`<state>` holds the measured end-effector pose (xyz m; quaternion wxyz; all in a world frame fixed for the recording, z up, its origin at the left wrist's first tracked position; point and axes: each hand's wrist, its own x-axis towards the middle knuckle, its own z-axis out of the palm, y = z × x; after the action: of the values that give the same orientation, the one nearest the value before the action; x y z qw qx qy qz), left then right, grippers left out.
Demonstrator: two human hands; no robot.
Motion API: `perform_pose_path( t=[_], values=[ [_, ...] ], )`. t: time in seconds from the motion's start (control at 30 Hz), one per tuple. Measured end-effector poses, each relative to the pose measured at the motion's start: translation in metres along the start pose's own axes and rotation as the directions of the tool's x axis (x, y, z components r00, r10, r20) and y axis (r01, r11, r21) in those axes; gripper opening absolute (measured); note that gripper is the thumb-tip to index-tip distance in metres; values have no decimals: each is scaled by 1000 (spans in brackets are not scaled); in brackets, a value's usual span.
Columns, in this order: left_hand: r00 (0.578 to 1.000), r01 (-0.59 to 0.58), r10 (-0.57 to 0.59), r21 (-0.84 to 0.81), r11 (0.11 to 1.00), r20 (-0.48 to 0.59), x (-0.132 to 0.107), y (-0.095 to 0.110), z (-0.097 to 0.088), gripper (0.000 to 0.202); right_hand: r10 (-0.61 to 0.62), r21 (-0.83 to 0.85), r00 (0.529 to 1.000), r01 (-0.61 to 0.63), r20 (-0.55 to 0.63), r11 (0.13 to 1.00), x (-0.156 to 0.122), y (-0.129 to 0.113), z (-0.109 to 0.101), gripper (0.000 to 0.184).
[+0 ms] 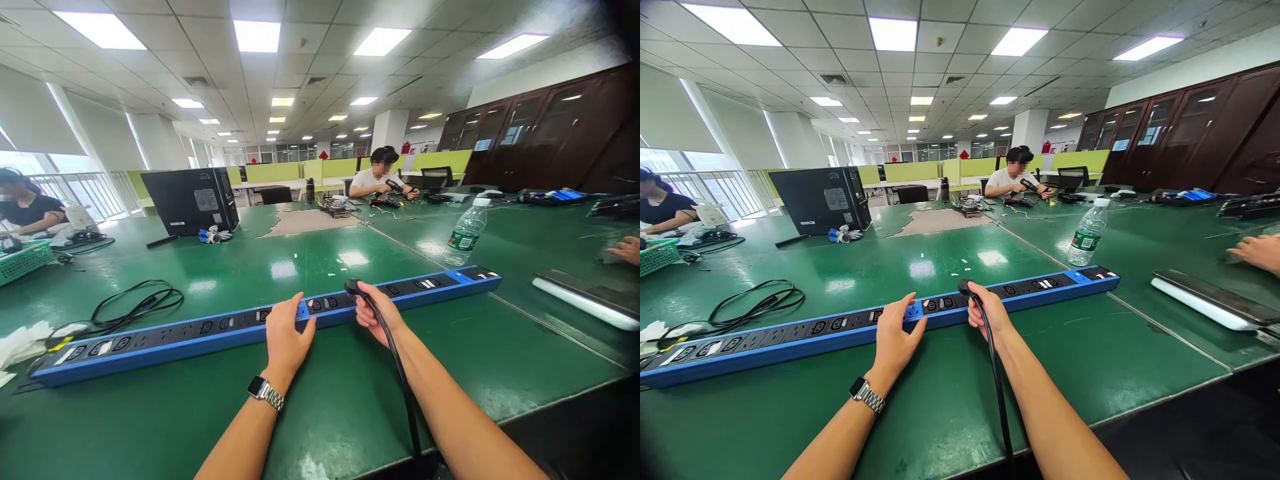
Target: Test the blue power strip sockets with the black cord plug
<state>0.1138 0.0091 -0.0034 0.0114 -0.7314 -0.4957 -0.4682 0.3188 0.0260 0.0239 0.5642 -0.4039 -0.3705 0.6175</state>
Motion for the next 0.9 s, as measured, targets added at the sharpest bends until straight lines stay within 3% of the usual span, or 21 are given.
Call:
perform_pose_path(
  t=[0.13,0.27,0.33,0.47,0.57,0.73,0.8,0.9],
  values=[
    [994,-90,90,0,996,60,-1,6,-1,55,-13,-159,988,38,151,987,-7,12,18,52],
    [982,-166,168,-37,985,81,-2,9,-1,41,1,-286,946,96,323,953,-15,23,33,50],
    [985,-158,161,-47,986,59,-1,7,-2,34,-20,-304,935,136,355,943,-16,25,34,49],
    [990,-35,31,-28,999,-137,7,-6,-13,32,-156,-413,963,238,222,879,-11,28,28,50],
    [957,114,-101,33,993,-271,12,-27,-36,37,-327,-557,937,336,119,760,-6,31,24,49],
    [932,275,-238,109,955,-272,5,-73,-83,38,-413,-632,903,388,116,671,-4,34,24,47],
    [934,317,-295,86,945,-202,0,-85,-95,38,-407,-641,905,387,126,663,-5,34,24,47],
    [962,271,-265,83,959,-70,-5,-91,-101,40,-400,-652,909,375,118,659,-4,35,23,46]
  ],
)
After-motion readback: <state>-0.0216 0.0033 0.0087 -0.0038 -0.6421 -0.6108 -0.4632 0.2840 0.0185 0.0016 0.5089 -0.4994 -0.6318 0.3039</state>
